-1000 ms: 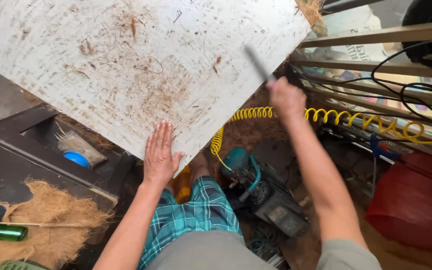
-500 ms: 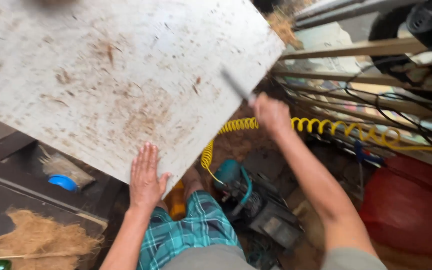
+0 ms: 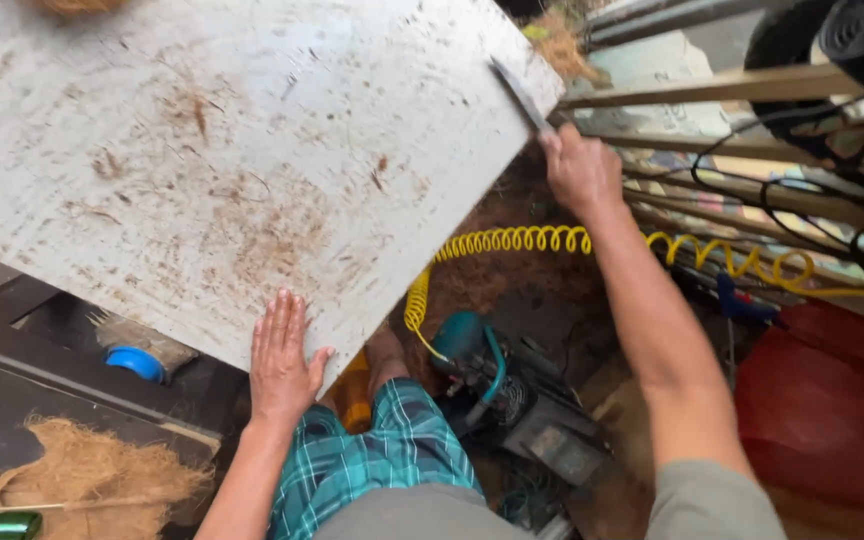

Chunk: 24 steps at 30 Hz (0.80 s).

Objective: Scraping residue and debris off a white board using a small hand tool

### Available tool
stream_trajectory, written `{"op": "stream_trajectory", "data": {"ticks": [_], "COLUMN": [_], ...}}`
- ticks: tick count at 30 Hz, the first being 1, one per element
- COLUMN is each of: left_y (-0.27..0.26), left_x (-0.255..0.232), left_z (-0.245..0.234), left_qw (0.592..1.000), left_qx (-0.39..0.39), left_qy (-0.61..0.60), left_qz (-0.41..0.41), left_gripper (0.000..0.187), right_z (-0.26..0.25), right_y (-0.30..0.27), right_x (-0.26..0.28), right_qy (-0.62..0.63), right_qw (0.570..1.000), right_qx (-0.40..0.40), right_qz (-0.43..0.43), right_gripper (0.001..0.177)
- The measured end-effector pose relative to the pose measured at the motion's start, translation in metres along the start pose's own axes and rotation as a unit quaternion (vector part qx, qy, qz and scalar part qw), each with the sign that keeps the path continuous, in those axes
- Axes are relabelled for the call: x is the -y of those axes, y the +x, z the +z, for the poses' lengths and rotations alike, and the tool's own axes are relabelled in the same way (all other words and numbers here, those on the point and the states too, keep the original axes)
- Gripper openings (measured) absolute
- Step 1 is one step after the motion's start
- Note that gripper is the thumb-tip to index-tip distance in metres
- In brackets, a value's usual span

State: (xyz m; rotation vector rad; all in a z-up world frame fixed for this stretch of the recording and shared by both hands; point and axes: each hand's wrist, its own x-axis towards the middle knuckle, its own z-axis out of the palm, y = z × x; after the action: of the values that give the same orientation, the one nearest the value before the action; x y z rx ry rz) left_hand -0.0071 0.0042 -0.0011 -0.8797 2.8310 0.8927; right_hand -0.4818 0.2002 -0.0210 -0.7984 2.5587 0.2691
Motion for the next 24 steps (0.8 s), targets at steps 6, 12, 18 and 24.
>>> {"op": "stream_trajectory", "data": {"ticks": [6, 12, 18, 24], "left_y": [0.001, 0.0, 0.0, -0.003], "left_x": [0.004, 0.0, 0.011, 0.004], "left_z": [0.004, 0.0, 0.007, 0.005], "left_qw": [1.0, 1.0, 1.0, 1.0], "left_qx": [-0.017, -0.007, -0.017, -0.006], "left_qy": [-0.009, -0.016, -0.017, -0.008], "left_qz": [0.008, 0.006, 0.019, 0.006], "left_gripper": [0.095, 0.094, 0.098, 0.095], "right_z": [-0.035, -0.031, -0.026, -0.032], "right_y": [-0.053, -0.002, 0.0, 0.023], "right_x": [0.058, 0.012, 0.011, 0.008], "right_qy": [0.02, 0.035, 0.027, 0.065], "right_qw": [0.996, 0.999, 0.999, 0.997], "right_qx": [0.091, 0.015, 0.024, 0.027], "right_qz": [-0.006, 0.024, 0.018, 0.033], "right_gripper": [0.043, 0.049, 0.051, 0.061]}}
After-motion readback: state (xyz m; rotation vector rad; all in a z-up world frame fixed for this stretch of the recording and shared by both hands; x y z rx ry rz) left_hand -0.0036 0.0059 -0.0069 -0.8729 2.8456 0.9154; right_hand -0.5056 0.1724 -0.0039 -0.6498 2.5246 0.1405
